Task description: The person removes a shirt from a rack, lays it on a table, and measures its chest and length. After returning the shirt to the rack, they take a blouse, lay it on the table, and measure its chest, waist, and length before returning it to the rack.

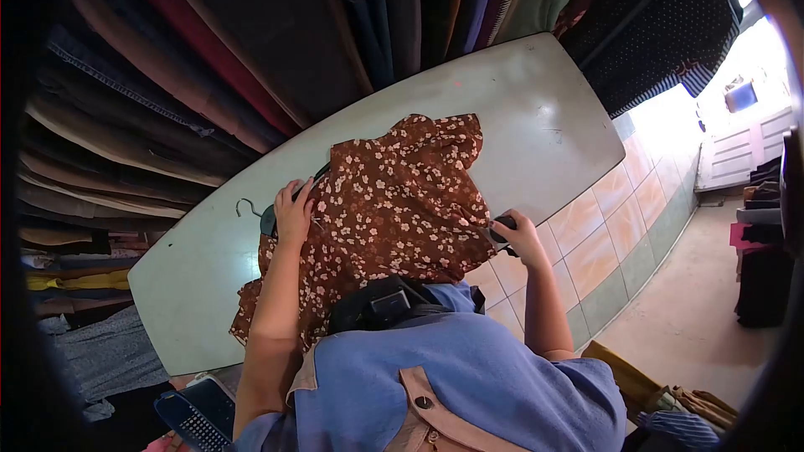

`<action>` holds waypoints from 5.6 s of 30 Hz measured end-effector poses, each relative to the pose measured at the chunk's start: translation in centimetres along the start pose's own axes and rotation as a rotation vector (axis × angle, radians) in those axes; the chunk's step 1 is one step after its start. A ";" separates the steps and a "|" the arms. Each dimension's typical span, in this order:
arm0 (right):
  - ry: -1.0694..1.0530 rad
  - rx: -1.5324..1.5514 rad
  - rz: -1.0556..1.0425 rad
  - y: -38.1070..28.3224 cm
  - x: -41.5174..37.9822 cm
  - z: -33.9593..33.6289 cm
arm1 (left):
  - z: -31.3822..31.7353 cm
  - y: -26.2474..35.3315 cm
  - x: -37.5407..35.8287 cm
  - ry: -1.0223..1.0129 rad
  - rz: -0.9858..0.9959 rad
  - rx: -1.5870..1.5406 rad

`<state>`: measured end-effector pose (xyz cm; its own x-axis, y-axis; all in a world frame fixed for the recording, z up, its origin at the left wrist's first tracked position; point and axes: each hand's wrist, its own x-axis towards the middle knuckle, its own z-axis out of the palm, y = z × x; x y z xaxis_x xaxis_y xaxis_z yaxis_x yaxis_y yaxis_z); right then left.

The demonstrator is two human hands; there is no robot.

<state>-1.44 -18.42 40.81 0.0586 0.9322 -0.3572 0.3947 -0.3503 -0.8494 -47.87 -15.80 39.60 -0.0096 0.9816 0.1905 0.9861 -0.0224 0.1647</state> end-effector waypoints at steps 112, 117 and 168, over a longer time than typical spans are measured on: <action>0.398 -0.424 -0.180 1.4 -1.8 4.4 | 7.3 17.0 17.3 -0.150 0.242 0.092; 0.418 -0.422 -0.219 2.3 -1.7 4.7 | 7.2 17.1 17.4 -0.192 0.225 0.105; -0.327 -1.219 -1.084 -19.7 7.4 31.1 | -4.4 -7.9 -16.7 0.439 -0.749 -0.389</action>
<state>-37.33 -7.49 42.79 -0.8230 0.5668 -0.0373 0.5676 0.8231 -0.0161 -56.19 -32.85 39.38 -0.7562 0.6094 0.2382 0.5748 0.4448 0.6869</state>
